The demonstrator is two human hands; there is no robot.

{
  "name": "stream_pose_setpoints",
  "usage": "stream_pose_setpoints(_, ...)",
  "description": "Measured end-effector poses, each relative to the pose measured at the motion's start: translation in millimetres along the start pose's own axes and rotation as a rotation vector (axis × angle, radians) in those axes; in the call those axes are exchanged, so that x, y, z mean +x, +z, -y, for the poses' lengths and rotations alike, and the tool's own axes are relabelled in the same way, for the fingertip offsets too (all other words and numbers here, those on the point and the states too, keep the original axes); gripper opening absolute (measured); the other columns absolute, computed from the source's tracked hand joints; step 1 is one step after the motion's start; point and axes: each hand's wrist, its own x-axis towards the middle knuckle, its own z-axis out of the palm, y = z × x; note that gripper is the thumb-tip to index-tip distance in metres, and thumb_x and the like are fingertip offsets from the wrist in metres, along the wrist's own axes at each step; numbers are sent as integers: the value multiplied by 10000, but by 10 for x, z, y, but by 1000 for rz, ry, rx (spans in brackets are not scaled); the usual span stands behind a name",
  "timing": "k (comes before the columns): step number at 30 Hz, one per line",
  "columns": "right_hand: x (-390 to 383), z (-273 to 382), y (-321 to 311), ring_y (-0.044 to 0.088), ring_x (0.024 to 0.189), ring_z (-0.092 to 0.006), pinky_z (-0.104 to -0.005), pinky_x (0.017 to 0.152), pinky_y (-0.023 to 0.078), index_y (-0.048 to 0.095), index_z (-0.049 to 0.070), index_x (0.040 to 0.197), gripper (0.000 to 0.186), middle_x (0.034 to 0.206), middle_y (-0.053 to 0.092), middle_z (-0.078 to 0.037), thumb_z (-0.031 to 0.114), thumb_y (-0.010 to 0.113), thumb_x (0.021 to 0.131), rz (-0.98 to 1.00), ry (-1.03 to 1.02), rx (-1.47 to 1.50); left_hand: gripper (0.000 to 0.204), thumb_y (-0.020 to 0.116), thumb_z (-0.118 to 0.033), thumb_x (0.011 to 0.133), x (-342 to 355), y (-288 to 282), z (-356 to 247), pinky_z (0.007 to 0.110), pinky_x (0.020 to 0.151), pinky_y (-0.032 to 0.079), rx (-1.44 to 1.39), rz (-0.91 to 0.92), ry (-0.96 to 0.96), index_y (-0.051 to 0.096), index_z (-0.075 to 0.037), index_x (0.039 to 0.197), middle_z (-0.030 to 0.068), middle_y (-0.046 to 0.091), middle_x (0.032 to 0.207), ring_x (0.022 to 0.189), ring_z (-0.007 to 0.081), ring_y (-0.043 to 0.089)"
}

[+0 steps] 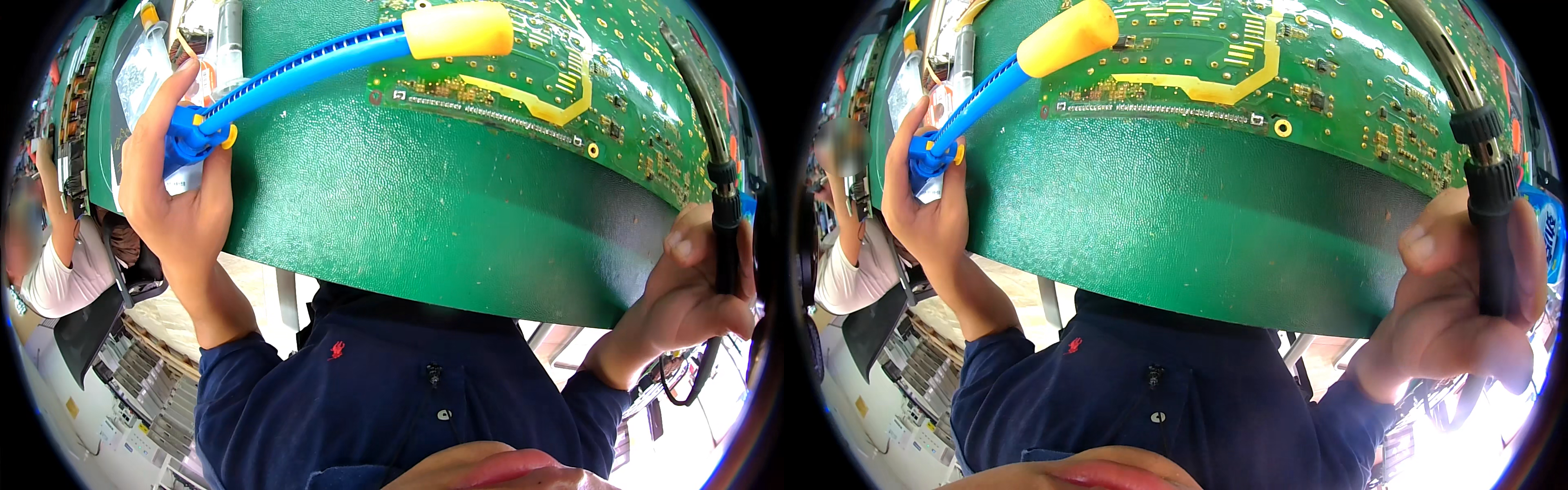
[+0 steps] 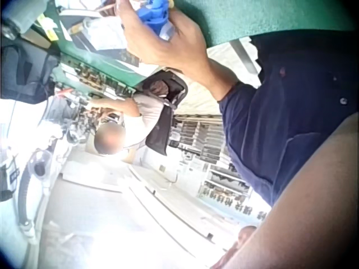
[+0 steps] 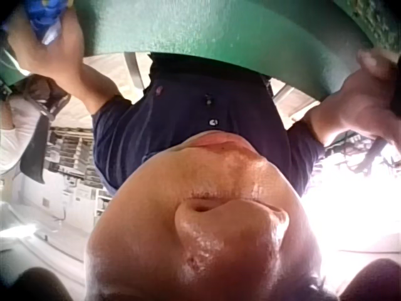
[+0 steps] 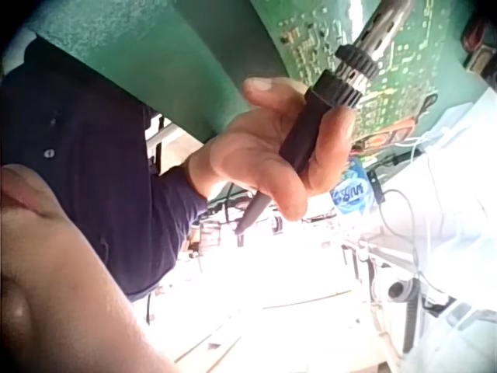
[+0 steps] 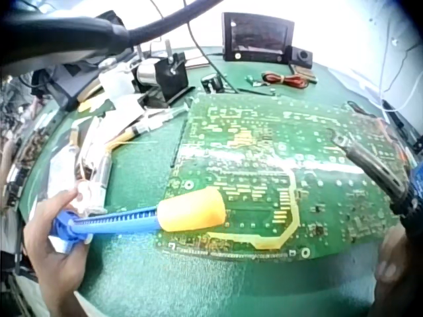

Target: The person solders components on a circuit board using a soldering iron and a blue desoldering pump, holding a thin wire by hand.

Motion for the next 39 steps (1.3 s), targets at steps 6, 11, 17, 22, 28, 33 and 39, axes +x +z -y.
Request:
stream_pose_setpoints(6,12,14,57,460,559,-163,-253,475,336,465,-112,1213,934,621,508,-85,722,275,839,-96,8,-23,494,668,88,684,30,-1,-17,230,759,457,-54,-28,-10,589,-24,1158,82,634,1015,832,122,584)
stream_pose_setpoints(11,11,-10,12,473,562,-161,-244,477,353,458,-90,1247,914,633,522,-90,709,257,851,-72,-54,-40,489,671,79,677,73,-19,-9,198,682,448,-112,-116,21,603,-42,1146,59,643,945,738,86,566)
stream_pose_setpoints(17,31,-12,-5,492,593,-158,-243,507,377,449,-50,1285,882,673,538,-87,694,242,860,-23,-83,-53,510,673,90,659,58,-97,-57,200,684,456,-103,-134,32,605,-34,1149,57,644,919,743,96,578)
stream_pose_setpoints(22,55,-11,-20,497,602,-150,-239,522,385,461,-46,1276,886,677,533,-85,702,243,854,27,-94,-63,556,649,124,608,15,-126,-108,213,681,466,-35,-165,58,615,-41,1138,64,657,938,746,112,586)
stream_pose_setpoints(28,45,1,1,494,600,-152,-238,518,382,471,-43,1266,881,677,527,-86,705,262,851,5,-86,-60,536,660,91,610,-96,-99,-18,269,805,395,111,-208,25,628,-62,1123,44,672,874,788,153,567)
stream_pose_setpoints(33,2,13,19,483,584,-160,-235,495,363,470,-46,1265,899,643,509,-79,720,271,838,-77,-38,-97,483,686,46,633,-119,-59,96,322,901,348,182,-210,33,635,-68,1099,31,677,851,807,171,574)
stream_pose_setpoints(39,-20,41,-11,423,617,-151,-282,547,301,473,2,1284,792,669,484,-47,659,282,884,5,0,-57,395,705,6,667,-121,-47,109,395,965,333,264,-224,145,644,-80,1048,26,679,866,858,178,602)
